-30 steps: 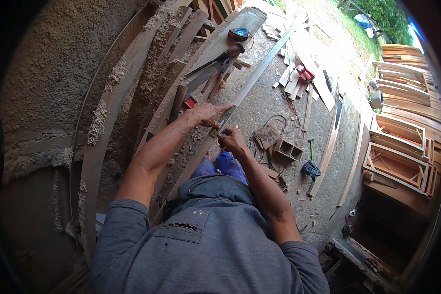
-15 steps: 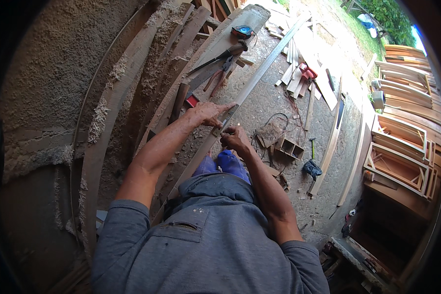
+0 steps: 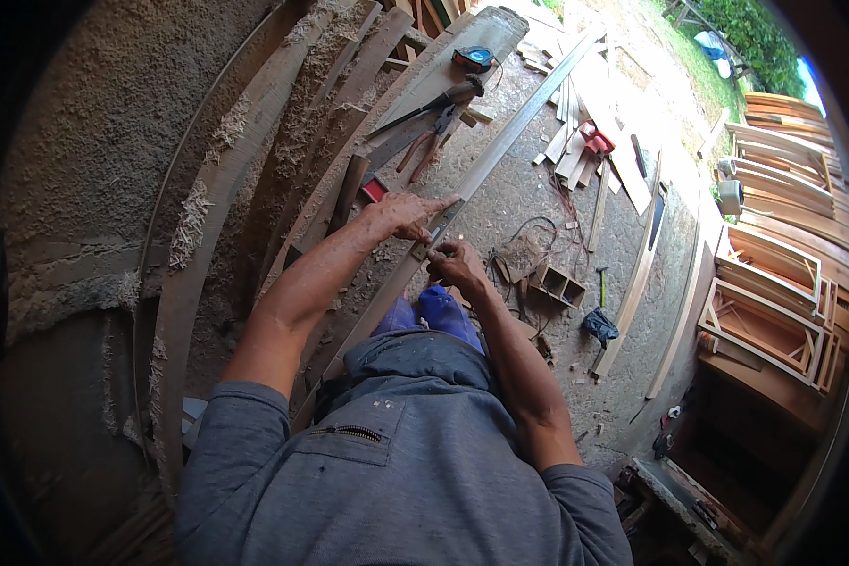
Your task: The person uses a small axe to chip and shape a curved wooden plank on a workbench. They repeatedly strike the wood, pause to inspect the surface, and later use a square and pencil to mark measurements on the plank.
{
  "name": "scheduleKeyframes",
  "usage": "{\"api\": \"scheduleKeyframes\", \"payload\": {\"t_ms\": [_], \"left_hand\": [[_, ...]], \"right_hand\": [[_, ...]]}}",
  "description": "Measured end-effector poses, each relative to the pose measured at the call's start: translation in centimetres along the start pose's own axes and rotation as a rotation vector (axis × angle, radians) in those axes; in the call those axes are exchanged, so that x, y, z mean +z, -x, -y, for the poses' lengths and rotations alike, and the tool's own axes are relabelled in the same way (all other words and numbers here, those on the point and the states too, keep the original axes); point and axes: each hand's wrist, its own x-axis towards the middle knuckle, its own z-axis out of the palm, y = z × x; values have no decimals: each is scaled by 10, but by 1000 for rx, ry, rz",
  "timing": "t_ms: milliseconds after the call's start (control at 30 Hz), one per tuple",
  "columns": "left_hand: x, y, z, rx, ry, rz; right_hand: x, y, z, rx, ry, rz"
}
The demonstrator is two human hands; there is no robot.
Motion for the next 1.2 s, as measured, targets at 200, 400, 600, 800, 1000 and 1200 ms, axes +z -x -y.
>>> {"api": "scheduleKeyframes", "payload": {"t_ms": [200,400,600,800,1000,1200], "left_hand": [[-3,2,-3,-2,-11,4],[-1,0,2,-6,0,10],[0,-1,4,16,-10,5],[1,-5,8,42,2,8],[0,-7,8,51,26,24],[11,0,12,68,127,-119]], "right_hand": [[5,-1,-3,-9,29,-54],[8,9,13,-29,78,-67],[9,8,13,-19,103,-74],[9,2,11,-1,139,-92],[9,2,9,-15,179,-98],[11,6,19,8,210,-98]]}}
